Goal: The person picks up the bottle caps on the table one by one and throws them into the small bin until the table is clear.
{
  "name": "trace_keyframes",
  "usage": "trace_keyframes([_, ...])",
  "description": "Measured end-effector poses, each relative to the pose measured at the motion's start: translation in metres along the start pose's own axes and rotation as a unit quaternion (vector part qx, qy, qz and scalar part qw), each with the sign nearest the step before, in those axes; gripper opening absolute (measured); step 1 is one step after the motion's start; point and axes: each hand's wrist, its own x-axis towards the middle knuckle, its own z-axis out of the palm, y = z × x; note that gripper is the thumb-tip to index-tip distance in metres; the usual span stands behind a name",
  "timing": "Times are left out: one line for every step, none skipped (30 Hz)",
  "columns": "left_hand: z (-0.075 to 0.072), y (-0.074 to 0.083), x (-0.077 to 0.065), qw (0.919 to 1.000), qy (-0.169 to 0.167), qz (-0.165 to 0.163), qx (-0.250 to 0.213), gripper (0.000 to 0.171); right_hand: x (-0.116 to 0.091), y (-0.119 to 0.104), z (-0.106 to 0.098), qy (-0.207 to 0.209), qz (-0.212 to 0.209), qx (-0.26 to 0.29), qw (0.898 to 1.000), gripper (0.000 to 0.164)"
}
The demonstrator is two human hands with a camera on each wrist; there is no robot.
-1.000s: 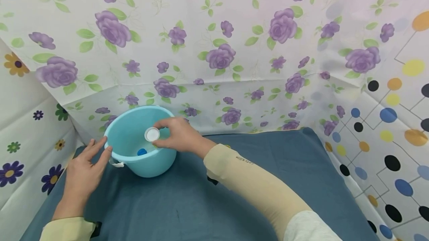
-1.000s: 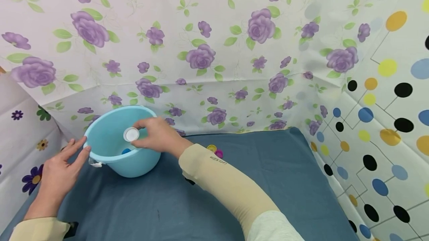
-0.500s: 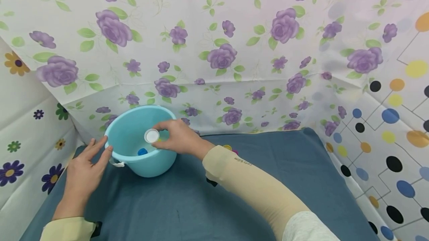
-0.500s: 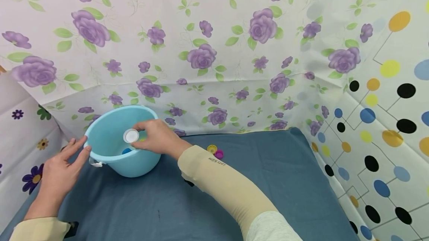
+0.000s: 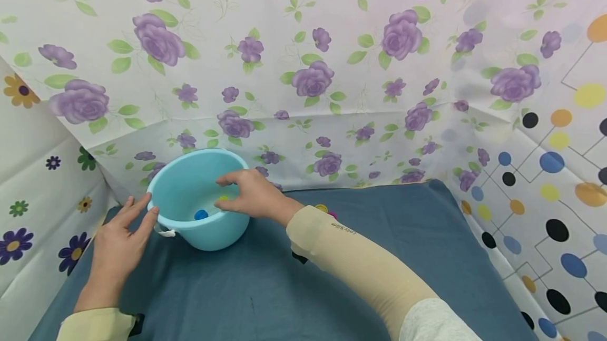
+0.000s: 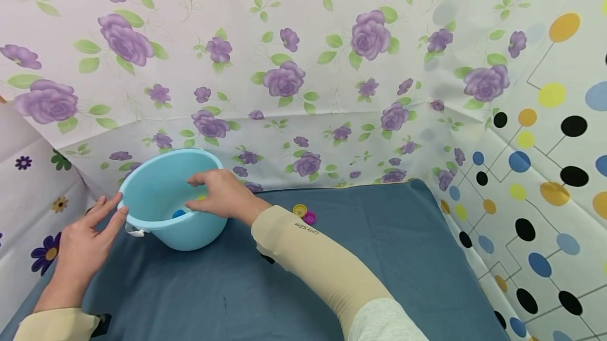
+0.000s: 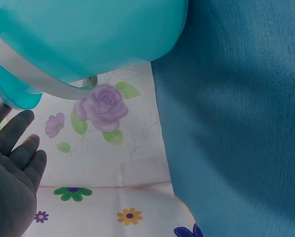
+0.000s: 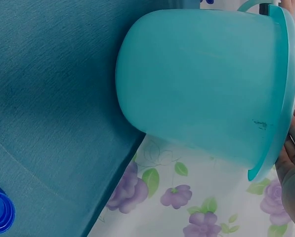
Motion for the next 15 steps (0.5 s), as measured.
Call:
trace_keyframes([0.000, 0.000, 0.000, 1.0000, 0.000, 0.000, 0.000, 0.054, 0.000, 0.000, 0.000, 0.001, -0.002, -0.002, 1.000, 0.052])
trace_keyframes([0.000, 0.000, 0.000, 1.0000, 0.000, -0.001, 0.000, 0.054, 0.000, 0.000, 0.000, 0.002, -0.002, -0.003, 1.000, 0.051])
trace_keyframes([0.000, 0.001, 0.000, 1.0000, 0.000, -0.002, -0.001, 0.054, 0.000, 0.001, 0.000, 0.001, -0.003, -0.004, 1.000, 0.051])
trace_keyframes([-0.001, 0.001, 0.000, 1.0000, 0.000, -0.003, -0.001, 0.054, 0.000, 0.001, 0.000, 0.001, -0.002, -0.004, 1.000, 0.051])
trace_keyframes([0.000, 0.001, 0.000, 1.0000, -0.001, -0.003, -0.001, 0.054, 0.000, 0.001, 0.000, 0.001, -0.002, -0.004, 1.000, 0.051])
trace_keyframes([0.000, 0.001, 0.000, 1.0000, -0.002, -0.004, -0.002, 0.054, 0.000, 0.002, 0.000, 0.002, -0.002, -0.004, 1.000, 0.050])
trace_keyframes([0.000, 0.002, 0.000, 1.0000, -0.003, -0.005, -0.001, 0.054, -0.001, 0.002, -0.001, 0.002, -0.002, -0.004, 1.000, 0.050])
trace_keyframes([0.000, 0.002, 0.000, 1.0000, -0.003, -0.005, -0.001, 0.054, -0.001, 0.003, -0.001, 0.002, -0.001, -0.003, 1.000, 0.050])
trace_keyframes([0.000, 0.002, 0.000, 1.0000, -0.004, -0.005, -0.001, 0.054, -0.002, 0.003, -0.002, 0.002, 0.000, -0.003, 1.000, 0.050])
trace_keyframes([0.000, 0.002, 0.000, 1.0000, -0.004, -0.005, -0.001, 0.054, -0.002, 0.003, -0.003, 0.004, 0.001, -0.004, 1.000, 0.049])
trace_keyframes([0.000, 0.002, 0.000, 1.0000, -0.004, -0.005, -0.002, 0.054, -0.003, 0.004, -0.005, 0.006, 0.000, -0.005, 1.000, 0.049])
trace_keyframes([0.000, 0.002, 0.000, 1.0000, -0.004, -0.006, -0.001, 0.054, -0.004, 0.004, -0.006, 0.008, 0.000, -0.006, 1.000, 0.049])
trace_keyframes([-0.001, 0.002, 0.000, 1.0000, -0.003, -0.006, -0.001, 0.054, -0.006, 0.005, -0.008, 0.011, -0.002, -0.006, 1.000, 0.049])
trace_keyframes([-0.001, 0.002, 0.000, 1.0000, -0.003, -0.006, -0.002, 0.054, -0.007, 0.005, -0.010, 0.014, -0.004, -0.005, 1.000, 0.048])
trace_keyframes([-0.001, 0.002, 0.000, 1.0000, -0.003, -0.007, -0.002, 0.054, -0.009, 0.006, -0.012, 0.016, -0.004, -0.002, 1.000, 0.049])
